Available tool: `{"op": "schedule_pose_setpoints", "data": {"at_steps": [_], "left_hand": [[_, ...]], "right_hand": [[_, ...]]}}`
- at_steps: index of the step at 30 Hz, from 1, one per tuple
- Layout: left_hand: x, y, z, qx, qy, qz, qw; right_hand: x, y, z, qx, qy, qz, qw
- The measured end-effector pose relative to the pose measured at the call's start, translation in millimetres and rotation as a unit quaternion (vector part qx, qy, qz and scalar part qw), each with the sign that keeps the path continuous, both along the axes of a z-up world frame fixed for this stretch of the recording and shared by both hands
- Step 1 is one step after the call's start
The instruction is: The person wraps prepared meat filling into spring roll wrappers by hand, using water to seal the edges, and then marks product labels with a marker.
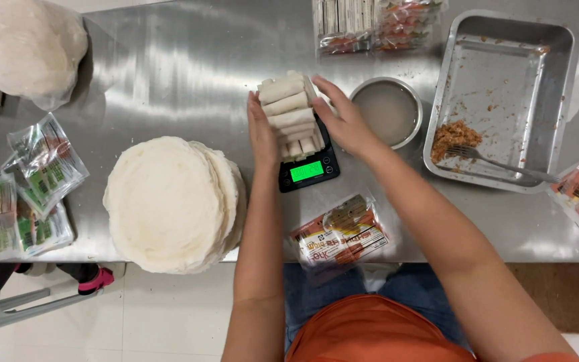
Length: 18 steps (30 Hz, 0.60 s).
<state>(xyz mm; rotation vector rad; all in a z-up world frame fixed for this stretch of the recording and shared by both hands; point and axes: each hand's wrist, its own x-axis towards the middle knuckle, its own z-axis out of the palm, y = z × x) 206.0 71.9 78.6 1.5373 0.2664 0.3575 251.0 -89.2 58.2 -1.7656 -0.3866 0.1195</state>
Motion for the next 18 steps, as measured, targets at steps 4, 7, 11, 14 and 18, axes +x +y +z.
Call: {"op": "schedule_pose_setpoints", "data": {"at_steps": [4,7,11,14,18], "left_hand": [[7,0,-24,0.026,-0.035,0.040,0.998],[2,-6,-21,0.037,-0.071,0.061,0.995],[7,-2,-26,0.018,-0.112,0.064,0.992],[5,1,6,-0.011,-0.009,0.050,0.999],[47,24,9,-0.114,0.186,0.074,0.973]], "right_hand": [[16,51,-15,0.115,0.109,0.018,0.987],[-7,64,-5,0.195,0.064,-0.052,0.977],[-12,68,-4,0.199,-0.073,-0.078,0.974],[12,70,3,0.118,-0.004,-0.082,0.990],[59,81,15,0.043,0.211,-0.111,0.970]]}}
